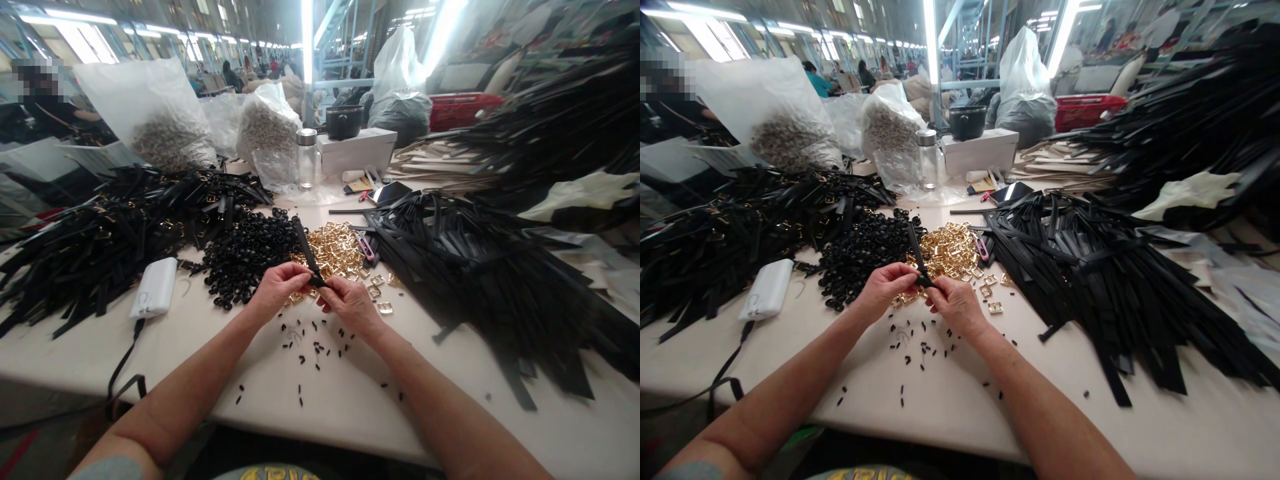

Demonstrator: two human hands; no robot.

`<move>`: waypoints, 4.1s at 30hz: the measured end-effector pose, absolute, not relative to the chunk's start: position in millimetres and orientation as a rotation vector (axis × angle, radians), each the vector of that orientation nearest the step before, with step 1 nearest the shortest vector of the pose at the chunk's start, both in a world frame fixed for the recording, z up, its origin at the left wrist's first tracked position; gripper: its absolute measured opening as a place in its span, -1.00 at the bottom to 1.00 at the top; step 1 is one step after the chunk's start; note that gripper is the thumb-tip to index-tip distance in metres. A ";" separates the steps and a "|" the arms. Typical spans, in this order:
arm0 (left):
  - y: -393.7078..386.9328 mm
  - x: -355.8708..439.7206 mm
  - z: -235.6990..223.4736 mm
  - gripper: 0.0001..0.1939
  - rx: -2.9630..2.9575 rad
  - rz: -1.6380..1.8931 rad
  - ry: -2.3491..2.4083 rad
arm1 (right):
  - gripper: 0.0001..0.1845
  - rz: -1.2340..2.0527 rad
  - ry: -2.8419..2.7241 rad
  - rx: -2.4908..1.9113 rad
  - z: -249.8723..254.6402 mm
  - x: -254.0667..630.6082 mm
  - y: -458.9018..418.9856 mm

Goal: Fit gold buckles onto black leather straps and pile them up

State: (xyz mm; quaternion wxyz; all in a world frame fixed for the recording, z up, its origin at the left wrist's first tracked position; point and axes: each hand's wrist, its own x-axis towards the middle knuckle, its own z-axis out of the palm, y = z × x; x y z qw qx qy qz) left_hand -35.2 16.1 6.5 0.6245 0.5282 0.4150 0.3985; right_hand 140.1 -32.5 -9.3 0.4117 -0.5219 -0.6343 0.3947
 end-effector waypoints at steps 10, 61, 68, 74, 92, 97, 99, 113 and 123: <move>11.3 -29.6 4.3 -0.76 1.329 0.990 0.912 | -0.80 0.867 -1.744 -1.473 -0.1 141.3 -34.9; 7.3 -30.5 3.5 -0.88 1.860 0.992 1.016 | -0.81 0.972 -1.663 -1.390 -11.5 142.2 -31.3; 6.4 -31.0 4.9 -0.87 1.830 1.038 1.026 | -0.80 1.131 -1.525 -1.296 -13.6 140.9 -29.6; 8.5 -32.5 0.3 -0.87 1.874 1.027 1.049 | -0.82 1.284 -1.386 -1.162 -20.6 137.1 -28.8; 6.0 -25.2 -6.7 -0.81 1.452 1.017 0.885 | -0.71 1.210 -1.504 -1.108 -11.9 140.8 -29.1; 3.8 -25.6 -5.4 -0.85 1.612 1.045 0.935 | -0.72 1.128 -1.544 -1.139 -13.6 141.0 -29.4; 3.6 -25.8 -6.0 -0.87 1.717 1.032 0.949 | -0.75 1.013 -1.593 -1.183 -13.8 141.3 -29.4; 8.3 -20.9 -9.3 -0.79 1.393 0.983 0.896 | -0.66 1.223 -1.302 -1.193 -20.7 137.8 -26.8; 8.9 -19.9 -6.5 -0.78 1.010 0.883 0.826 | -0.65 1.340 -1.188 -1.130 -18.4 136.3 -27.2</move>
